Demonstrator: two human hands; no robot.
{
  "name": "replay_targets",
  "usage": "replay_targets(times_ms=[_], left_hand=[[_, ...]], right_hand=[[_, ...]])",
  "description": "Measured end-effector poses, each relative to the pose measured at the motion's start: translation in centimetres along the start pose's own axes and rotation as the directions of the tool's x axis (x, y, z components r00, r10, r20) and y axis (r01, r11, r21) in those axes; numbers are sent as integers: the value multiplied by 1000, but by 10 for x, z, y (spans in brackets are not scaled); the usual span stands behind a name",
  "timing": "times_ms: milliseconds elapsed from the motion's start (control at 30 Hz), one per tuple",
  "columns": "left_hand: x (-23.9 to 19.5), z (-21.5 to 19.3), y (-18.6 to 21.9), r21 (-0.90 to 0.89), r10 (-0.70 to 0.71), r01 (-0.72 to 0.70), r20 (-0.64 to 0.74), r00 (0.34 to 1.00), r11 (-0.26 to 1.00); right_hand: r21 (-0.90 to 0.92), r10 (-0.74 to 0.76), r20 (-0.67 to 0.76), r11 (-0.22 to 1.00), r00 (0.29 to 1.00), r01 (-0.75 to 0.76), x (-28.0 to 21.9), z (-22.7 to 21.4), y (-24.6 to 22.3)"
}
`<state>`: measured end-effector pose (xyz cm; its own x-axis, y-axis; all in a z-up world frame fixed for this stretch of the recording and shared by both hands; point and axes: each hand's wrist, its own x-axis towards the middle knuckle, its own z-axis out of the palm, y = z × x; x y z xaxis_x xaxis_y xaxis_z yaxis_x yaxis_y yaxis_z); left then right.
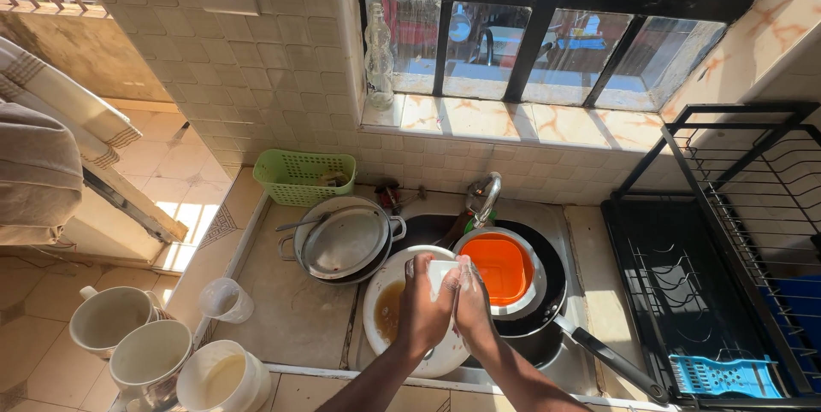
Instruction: Washing and rinsing dishes in a kitchen sink
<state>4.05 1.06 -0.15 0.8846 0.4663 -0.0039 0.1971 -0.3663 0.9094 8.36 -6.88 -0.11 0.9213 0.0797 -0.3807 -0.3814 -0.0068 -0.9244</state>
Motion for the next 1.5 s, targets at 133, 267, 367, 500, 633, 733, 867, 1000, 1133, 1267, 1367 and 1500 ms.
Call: replay_targets(times_ms=[133, 267, 367, 500, 633, 733, 867, 1000, 1133, 1267, 1367, 1500], left_hand=[[-13, 4, 5, -208, 51, -36, 67, 996, 978], [-17, 6, 6, -301, 118, -111, 6, 993, 947], [-18, 5, 6, -304, 83, -89, -32, 996, 948], [-14, 0, 5, -309, 10, -19, -31, 999, 951], [-28, -1, 2, -364, 66, -51, 28, 997, 930], [-38, -8, 11, -470, 159, -105, 78, 984, 877], [-40, -7, 12, -594, 215, -166, 12, 977, 787], [-31, -5, 4, -613, 248, -274, -130, 960, 741], [-27, -8, 4, -381, 319, -424, -309, 896, 821], [-28, -16, 10, -365, 244, -301, -194, 950, 881], [-36, -19, 17, -476, 209, -223, -84, 974, 850], [-38, -10, 15, -591, 224, -248, -114, 968, 767]], right_hand=[[160, 123, 126, 977, 984, -143, 7, -19, -31], [193, 131, 129, 969, 983, -154, -14, -16, -46], [122, -49, 108, 992, 993, 35, -11, -16, -9], [-195, 32, -35, 980, 999, -39, -31, -11, 5], [39, -42, 92, 998, 995, 38, -41, -18, -32], [-63, 252, 177, 968, 951, -245, -32, -23, -54], [210, 235, 265, 933, 935, -293, -37, -24, -69], [188, 264, 274, 928, 925, -321, -43, -17, -54], [92, 9, 88, 996, 996, -17, -42, -17, -3], [-211, -192, 201, 949, 960, 234, -43, -21, -8], [-89, -158, 188, 980, 969, 177, -33, -25, -21], [3, 186, 192, 982, 964, -190, -25, -23, -53]])
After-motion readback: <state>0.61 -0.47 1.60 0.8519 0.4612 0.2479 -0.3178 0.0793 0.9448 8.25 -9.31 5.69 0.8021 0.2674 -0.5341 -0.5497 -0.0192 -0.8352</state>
